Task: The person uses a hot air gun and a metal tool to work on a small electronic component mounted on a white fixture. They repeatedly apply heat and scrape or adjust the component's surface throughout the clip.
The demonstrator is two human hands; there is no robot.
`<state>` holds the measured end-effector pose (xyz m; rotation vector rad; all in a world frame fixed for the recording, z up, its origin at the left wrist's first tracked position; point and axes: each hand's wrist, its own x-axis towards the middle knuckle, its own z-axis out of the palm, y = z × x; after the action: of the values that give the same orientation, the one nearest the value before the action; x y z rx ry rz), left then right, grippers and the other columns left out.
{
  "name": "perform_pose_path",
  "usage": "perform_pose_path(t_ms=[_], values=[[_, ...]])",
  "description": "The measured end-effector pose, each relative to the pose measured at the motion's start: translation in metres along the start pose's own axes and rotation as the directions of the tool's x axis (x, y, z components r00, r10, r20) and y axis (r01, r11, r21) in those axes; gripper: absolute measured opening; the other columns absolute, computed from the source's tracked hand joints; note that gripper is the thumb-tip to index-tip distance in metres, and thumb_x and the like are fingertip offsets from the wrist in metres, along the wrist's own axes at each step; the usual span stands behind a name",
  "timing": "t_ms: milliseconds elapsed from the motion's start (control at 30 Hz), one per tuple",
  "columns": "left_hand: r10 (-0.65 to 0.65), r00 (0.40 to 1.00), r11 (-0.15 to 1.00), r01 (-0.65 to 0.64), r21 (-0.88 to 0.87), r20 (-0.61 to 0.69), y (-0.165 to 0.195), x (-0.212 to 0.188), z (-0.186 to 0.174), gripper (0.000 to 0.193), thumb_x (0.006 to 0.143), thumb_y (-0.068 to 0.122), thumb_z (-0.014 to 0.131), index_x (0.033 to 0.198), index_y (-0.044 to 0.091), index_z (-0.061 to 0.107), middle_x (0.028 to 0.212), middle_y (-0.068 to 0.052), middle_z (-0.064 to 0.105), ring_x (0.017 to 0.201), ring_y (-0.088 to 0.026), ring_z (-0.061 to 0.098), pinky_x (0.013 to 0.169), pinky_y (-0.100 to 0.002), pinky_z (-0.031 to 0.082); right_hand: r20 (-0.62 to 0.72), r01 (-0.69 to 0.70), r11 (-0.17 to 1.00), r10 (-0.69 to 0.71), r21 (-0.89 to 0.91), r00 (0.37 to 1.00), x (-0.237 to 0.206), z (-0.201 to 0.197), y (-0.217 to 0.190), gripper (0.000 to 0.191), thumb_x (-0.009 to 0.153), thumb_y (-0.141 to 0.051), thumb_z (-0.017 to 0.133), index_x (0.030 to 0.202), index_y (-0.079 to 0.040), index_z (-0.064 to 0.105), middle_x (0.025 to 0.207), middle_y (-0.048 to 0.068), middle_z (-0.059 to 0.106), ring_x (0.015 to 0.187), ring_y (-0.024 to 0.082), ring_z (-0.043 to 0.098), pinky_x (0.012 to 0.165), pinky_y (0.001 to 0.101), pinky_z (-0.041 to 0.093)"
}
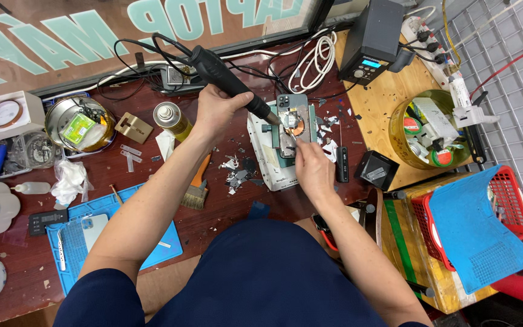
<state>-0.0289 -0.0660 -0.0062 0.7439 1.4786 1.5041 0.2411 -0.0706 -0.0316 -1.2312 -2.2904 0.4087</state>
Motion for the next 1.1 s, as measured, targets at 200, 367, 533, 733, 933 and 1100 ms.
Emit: perform_pose_path(t_ms=[200, 367, 533, 733, 933, 1100], values=[[0.003, 1.0, 1.0, -0.003, 0.013, 0.008, -0.001, -0.001, -0.005, 0.031, 0.083, 0.008, 0.082, 0.104, 0.0, 0.061, 0.093, -0.007, 0.072, 0.084, -0.013, 0.072, 0.077, -0.027, 0.061, 0.064, 0.09, 0.996, -0.089, -0.012, 0.994, 0.017, -0.011, 0.018, 0.018, 0.097, -0.006, 0.066, 0.113, -0.004, 0.074, 0.096, 0.01, 0.074, 0.07, 0.023, 0.074, 0.062, 0.0356, 0.061], [0.017, 1.0, 1.0, -0.017, 0.008, 0.008, -0.001, -0.005, -0.01, 0.029, 0.082, 0.005, 0.083, 0.103, -0.002, 0.065, 0.094, -0.008, 0.073, 0.085, -0.014, 0.071, 0.078, -0.028, 0.06, 0.085, 0.171, 0.959, -0.156, -0.227, 0.984, 0.02, -0.028, 0.018, 0.018, 0.093, -0.009, 0.07, 0.11, -0.009, 0.079, 0.089, 0.009, 0.073, 0.07, 0.027, 0.073, 0.059, 0.039, 0.057], [0.0, 0.999, 0.999, 0.002, -0.047, 0.036, 0.005, -0.012, -0.018, 0.031, 0.081, 0.003, 0.081, 0.107, -0.001, 0.065, 0.096, -0.007, 0.071, 0.087, -0.014, 0.072, 0.08, -0.028, 0.061, 0.059, 0.019, 0.997, -0.023, 0.068, 0.998, 0.023, -0.031, 0.021, 0.018, 0.096, -0.013, 0.069, 0.112, -0.009, 0.077, 0.103, 0.009, 0.076, 0.083, 0.028, 0.075, 0.072, 0.0381, 0.059], [-0.028, 1.0, 0.999, 0.028, -0.027, 0.013, 0.008, -0.015, -0.018, 0.033, 0.08, 0.002, 0.081, 0.108, -0.001, 0.064, 0.097, -0.007, 0.07, 0.087, -0.015, 0.072, 0.08, -0.029, 0.062, 0.094, -0.066, 0.981, 0.05, 0.183, 0.994, 0.031, -0.031, 0.03, 0.018, 0.096, -0.015, 0.068, 0.111, -0.007, 0.076, 0.103, 0.014, 0.075, 0.089, 0.031, 0.074, 0.077, 0.0403, 0.058], [-0.029, 1.0, 0.999, 0.029, -0.022, 0.01, 0.006, -0.014, -0.017, 0.033, 0.081, 0.002, 0.081, 0.108, -0.001, 0.064, 0.096, -0.007, 0.069, 0.087, -0.015, 0.071, 0.08, -0.029, 0.062, 0.065, 0.05, 0.997, -0.054, 0.061, 0.996, 0.034, -0.037, 0.024, 0.016, 0.096, -0.011, 0.069, 0.109, -0.007, 0.076, 0.095, 0.01, 0.075, 0.08, 0.029, 0.073, 0.07, 0.0391, 0.057], [-0.028, 0.999, 0.998, 0.028, -0.05, 0.016, 0.006, -0.016, -0.016, 0.032, 0.08, 0.001, 0.081, 0.107, -0.001, 0.064, 0.096, -0.007, 0.069, 0.086, -0.015, 0.071, 0.079, -0.029, 0.062, 0.073, 0.205, 0.962, -0.195, -0.182, 0.978, 0.037, -0.038, 0.022, 0.02, 0.093, -0.011, 0.072, 0.111, -0.009, 0.077, 0.089, 0.009, 0.073, 0.071, 0.029, 0.071, 0.062, 0.0406, 0.056]])
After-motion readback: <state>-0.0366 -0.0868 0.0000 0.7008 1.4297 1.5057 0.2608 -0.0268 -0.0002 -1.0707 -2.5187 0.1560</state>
